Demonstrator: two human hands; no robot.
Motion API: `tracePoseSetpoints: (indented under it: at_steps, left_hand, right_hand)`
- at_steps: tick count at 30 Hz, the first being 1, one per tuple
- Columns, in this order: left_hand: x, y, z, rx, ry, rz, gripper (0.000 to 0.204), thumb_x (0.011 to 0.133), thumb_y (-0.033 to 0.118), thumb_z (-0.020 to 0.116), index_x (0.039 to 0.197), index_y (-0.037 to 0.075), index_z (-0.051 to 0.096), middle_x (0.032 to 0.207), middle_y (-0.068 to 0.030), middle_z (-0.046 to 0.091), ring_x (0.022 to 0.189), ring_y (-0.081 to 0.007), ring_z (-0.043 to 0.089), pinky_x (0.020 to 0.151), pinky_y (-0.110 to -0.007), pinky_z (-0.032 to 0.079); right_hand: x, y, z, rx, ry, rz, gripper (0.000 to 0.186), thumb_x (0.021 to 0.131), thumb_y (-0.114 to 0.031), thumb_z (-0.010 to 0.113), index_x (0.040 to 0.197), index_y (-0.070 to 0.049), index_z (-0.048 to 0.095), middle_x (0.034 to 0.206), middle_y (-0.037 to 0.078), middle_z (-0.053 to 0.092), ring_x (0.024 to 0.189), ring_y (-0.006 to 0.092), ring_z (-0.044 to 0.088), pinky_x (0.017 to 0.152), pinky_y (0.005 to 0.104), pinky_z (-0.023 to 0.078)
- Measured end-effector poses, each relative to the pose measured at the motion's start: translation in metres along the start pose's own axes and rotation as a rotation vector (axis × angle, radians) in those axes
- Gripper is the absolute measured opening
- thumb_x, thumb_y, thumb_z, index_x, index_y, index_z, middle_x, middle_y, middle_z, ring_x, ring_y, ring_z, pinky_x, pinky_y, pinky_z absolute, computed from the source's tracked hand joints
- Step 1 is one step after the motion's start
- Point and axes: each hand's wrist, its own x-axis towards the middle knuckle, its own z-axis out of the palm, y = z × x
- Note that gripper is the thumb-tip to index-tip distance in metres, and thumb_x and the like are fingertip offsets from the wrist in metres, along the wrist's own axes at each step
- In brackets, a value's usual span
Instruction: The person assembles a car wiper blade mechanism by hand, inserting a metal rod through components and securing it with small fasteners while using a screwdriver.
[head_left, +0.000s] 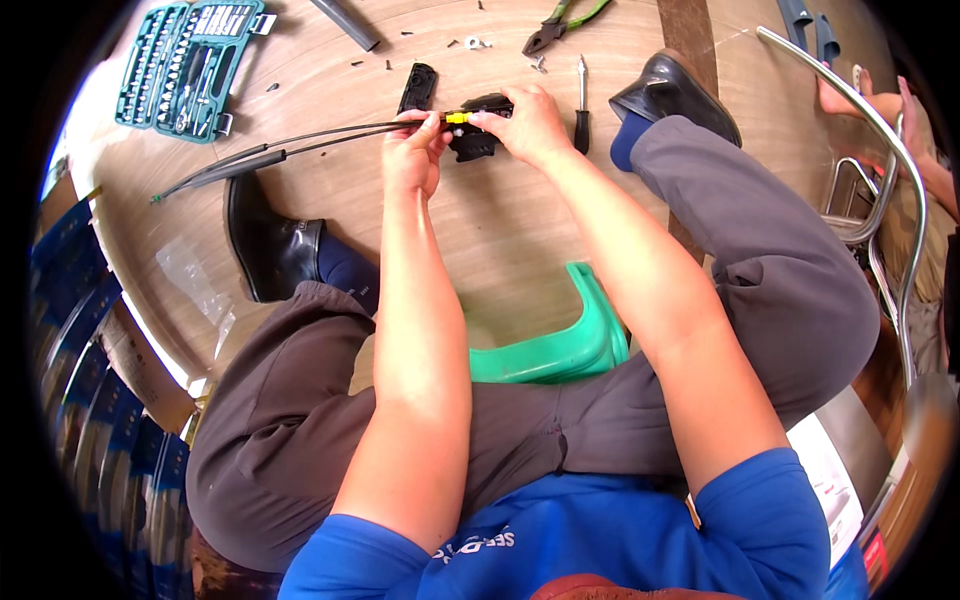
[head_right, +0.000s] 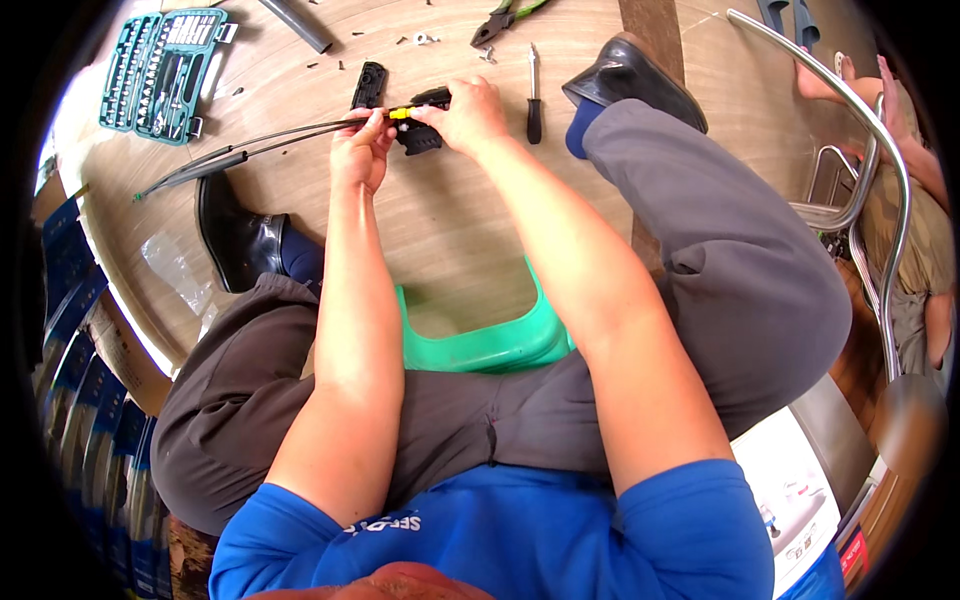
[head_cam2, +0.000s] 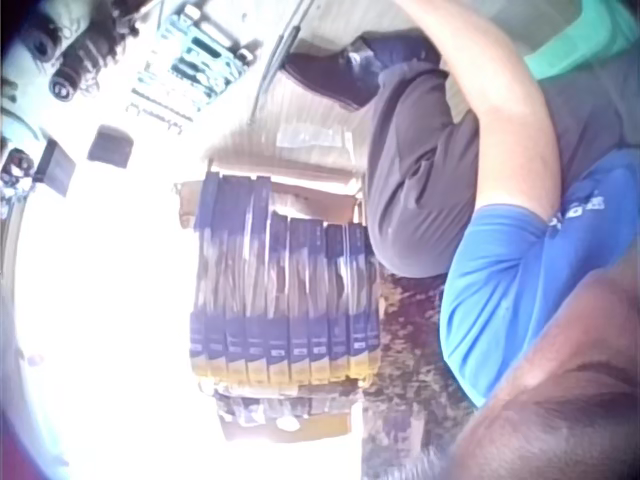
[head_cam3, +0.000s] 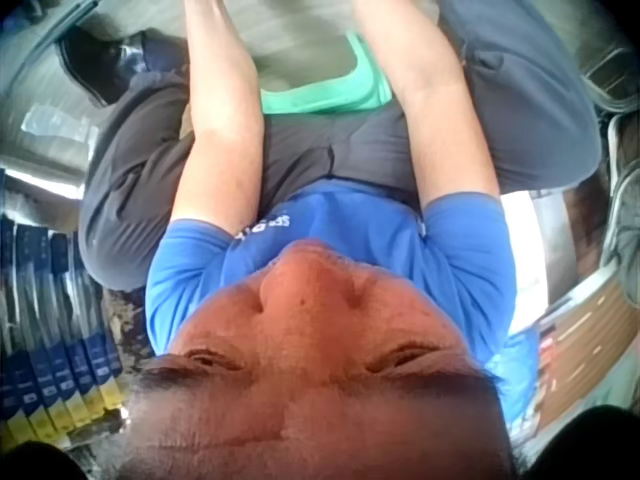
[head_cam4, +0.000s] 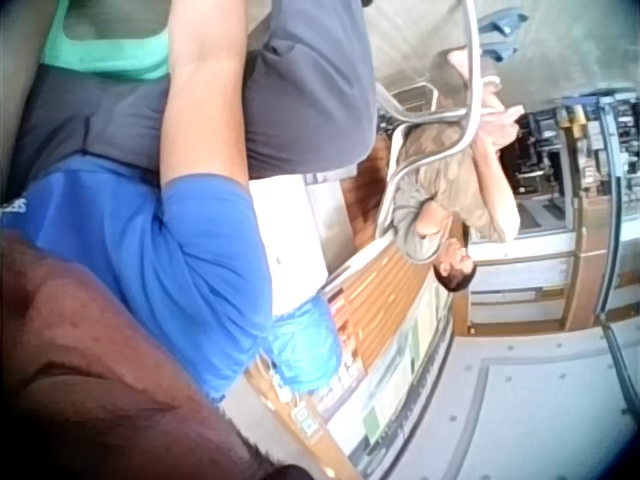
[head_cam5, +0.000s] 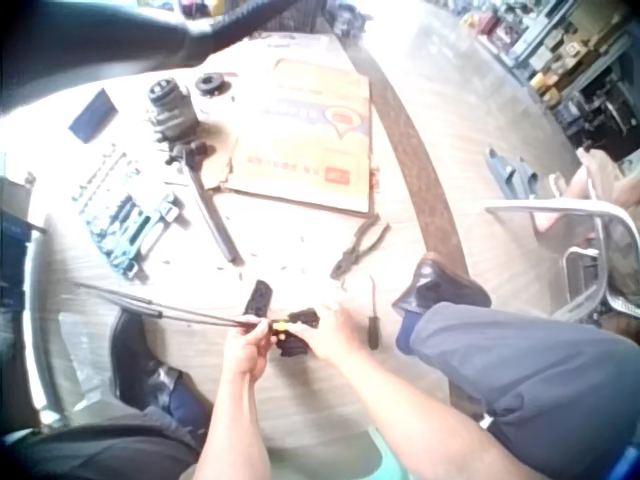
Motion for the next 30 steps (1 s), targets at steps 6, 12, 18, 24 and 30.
tracePoseSetpoints:
  at_steps: [6, 12, 18, 24, 30]
  left_hand:
    - [-0.003, 0.002, -0.004, 0.074, -0.017, -0.029, 0.010, 0.087, 0.002, 0.066, 0.093, 0.009, 0.061, 0.084, -0.0054, 0.065, 0.067, -0.0134, 0.058, 0.053, -0.027, 0.046]
    - [-0.004, 0.002, 0.007, 0.041, 0.010, -0.020, 0.012, 0.086, -0.002, 0.065, 0.091, 0.006, 0.057, 0.082, -0.0083, 0.065, 0.063, -0.0146, 0.060, 0.053, -0.024, 0.050]
    - [0.003, 0.008, -0.001, 0.018, -0.055, -0.072, 0.009, 0.093, 0.002, 0.057, 0.102, 0.000, 0.056, 0.095, -0.0141, 0.065, 0.078, -0.0223, 0.067, 0.073, -0.031, 0.059]
    - [0.010, 0.020, -0.024, -0.016, 0.002, 0.029, 0.017, 0.097, 0.007, 0.051, 0.111, -0.003, 0.052, 0.102, -0.0204, 0.064, 0.084, -0.0297, 0.068, 0.076, -0.038, 0.061]
    - [0.003, 0.024, -0.018, -0.146, -0.045, -0.054, 0.015, 0.093, -0.003, 0.050, 0.106, -0.001, 0.055, 0.098, -0.0133, 0.063, 0.078, -0.0213, 0.066, 0.067, -0.030, 0.059]
  right_hand:
    - [-0.015, -0.013, 0.009, -0.003, 0.195, -0.199, 0.033, 0.072, -0.028, 0.078, 0.098, -0.010, 0.069, 0.108, 0.010, 0.060, 0.106, 0.0302, 0.053, 0.092, 0.0418, 0.044]
    - [-0.010, -0.014, 0.010, -0.171, 0.149, -0.467, 0.015, 0.075, -0.018, 0.072, 0.088, -0.014, 0.069, 0.092, 0.003, 0.061, 0.093, 0.0272, 0.055, 0.084, 0.0412, 0.044]
    - [0.004, -0.007, 0.015, -0.196, 0.106, -0.533, 0.010, 0.081, -0.018, 0.067, 0.086, -0.009, 0.067, 0.087, 0.008, 0.064, 0.088, 0.0304, 0.057, 0.082, 0.0416, 0.045]
    - [0.006, -0.011, 0.013, -0.197, 0.058, -0.603, 0.010, 0.082, -0.015, 0.065, 0.087, -0.007, 0.067, 0.089, 0.009, 0.064, 0.089, 0.0306, 0.058, 0.083, 0.0399, 0.046]
    - [0.006, -0.007, 0.010, -0.246, 0.044, -0.605, 0.012, 0.083, -0.016, 0.065, 0.090, -0.006, 0.066, 0.090, 0.010, 0.064, 0.091, 0.0311, 0.058, 0.083, 0.0409, 0.046]
